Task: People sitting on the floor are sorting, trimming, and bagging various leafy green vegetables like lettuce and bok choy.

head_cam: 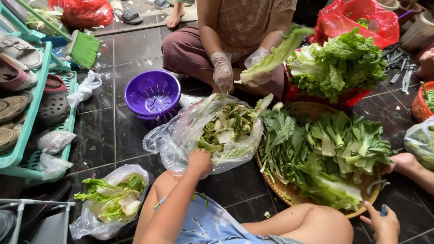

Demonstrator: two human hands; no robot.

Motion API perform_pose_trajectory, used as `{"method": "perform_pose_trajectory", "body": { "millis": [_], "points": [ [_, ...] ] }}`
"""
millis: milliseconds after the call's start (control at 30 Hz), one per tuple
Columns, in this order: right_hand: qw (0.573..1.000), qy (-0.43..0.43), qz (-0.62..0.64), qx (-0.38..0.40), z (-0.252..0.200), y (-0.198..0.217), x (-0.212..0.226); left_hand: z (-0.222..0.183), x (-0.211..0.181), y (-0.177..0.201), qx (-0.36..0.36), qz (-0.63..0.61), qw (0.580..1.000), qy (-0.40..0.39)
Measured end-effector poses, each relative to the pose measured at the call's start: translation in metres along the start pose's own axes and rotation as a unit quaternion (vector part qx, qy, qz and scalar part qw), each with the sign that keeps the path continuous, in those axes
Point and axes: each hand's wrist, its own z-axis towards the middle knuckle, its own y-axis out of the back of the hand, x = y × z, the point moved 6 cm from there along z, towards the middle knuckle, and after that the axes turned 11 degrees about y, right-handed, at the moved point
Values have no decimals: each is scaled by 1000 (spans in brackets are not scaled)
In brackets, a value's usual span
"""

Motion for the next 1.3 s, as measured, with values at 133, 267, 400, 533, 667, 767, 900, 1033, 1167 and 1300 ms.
{"method": "perform_pose_trajectory", "body": {
  "millis": [133, 267, 400, 533, 667, 767, 900, 1033, 1167, 1300],
  "points": [
    [995, 15, 98, -11, -34, -10, 27, 46, -3, -9, -92, -34, 995, 24],
    [988, 88, 127, 2, -61, -30, 89, 39, -17, -8, 53, 43, 998, 10],
    [978, 128, 156, 55, -101, -62, 168, 40, -25, -20, 94, 113, 989, 15],
    [969, 151, 123, 150, -167, -131, 258, 60, -24, -54, 36, 111, 993, 24],
    [820, 515, 39, 246, -221, -249, 311, 51, -15, -72, -145, -7, 989, 5],
    [697, 643, -115, 294, -253, -302, 329, 32, 3, -56, -186, -61, 980, 16],
    [583, 632, -350, 372, -246, -337, 295, -2, 17, -24, -166, -127, 978, 3],
    [563, 616, -368, 410, -248, -326, 279, -66, -1, -15, -271, -144, 947, -100],
    [673, 513, -320, 427, -217, -347, 277, -78, -11, -50, -144, -84, 981, -97],
    [770, 518, -175, 330, -213, -363, 325, -43, -12, -100, -151, -74, 985, -41]
  ]
}}
